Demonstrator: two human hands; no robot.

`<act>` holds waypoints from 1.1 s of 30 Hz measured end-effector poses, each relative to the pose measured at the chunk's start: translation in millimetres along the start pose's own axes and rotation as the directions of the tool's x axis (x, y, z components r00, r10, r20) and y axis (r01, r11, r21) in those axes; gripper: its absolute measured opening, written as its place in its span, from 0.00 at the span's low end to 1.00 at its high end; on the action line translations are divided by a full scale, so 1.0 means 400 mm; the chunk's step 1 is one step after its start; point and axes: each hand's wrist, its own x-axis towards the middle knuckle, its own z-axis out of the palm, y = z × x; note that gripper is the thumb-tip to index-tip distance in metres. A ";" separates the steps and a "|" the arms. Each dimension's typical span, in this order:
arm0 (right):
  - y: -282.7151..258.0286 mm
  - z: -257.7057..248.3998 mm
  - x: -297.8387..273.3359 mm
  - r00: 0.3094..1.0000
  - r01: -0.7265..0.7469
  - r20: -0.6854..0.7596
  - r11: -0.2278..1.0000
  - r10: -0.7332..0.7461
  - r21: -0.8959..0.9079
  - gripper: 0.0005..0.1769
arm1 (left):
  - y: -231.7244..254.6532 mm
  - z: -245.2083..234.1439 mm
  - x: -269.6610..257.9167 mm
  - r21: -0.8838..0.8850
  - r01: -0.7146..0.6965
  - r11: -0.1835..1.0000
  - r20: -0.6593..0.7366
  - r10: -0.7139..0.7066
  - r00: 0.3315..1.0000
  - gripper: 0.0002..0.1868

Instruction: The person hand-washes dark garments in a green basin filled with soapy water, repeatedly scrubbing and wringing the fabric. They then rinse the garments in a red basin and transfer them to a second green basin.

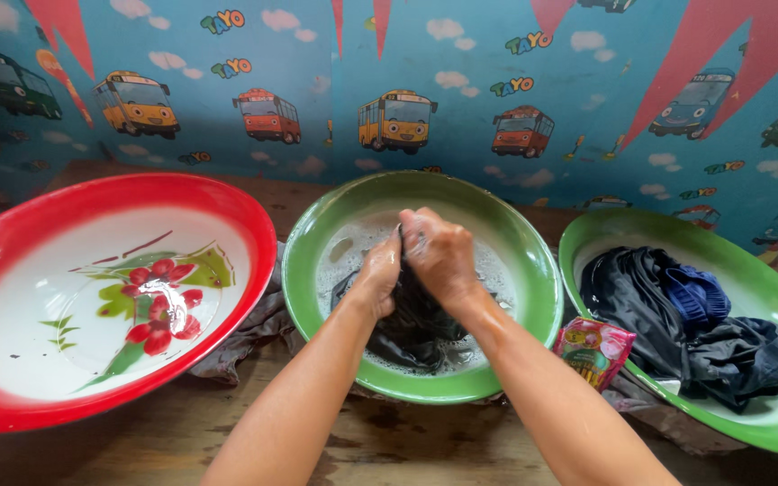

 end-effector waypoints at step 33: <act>0.211 0.106 0.038 0.896 -0.348 0.323 0.934 0.306 0.079 0.15 | -0.002 -0.125 0.247 0.603 -0.046 0.796 -0.190 0.199 0.961 0.31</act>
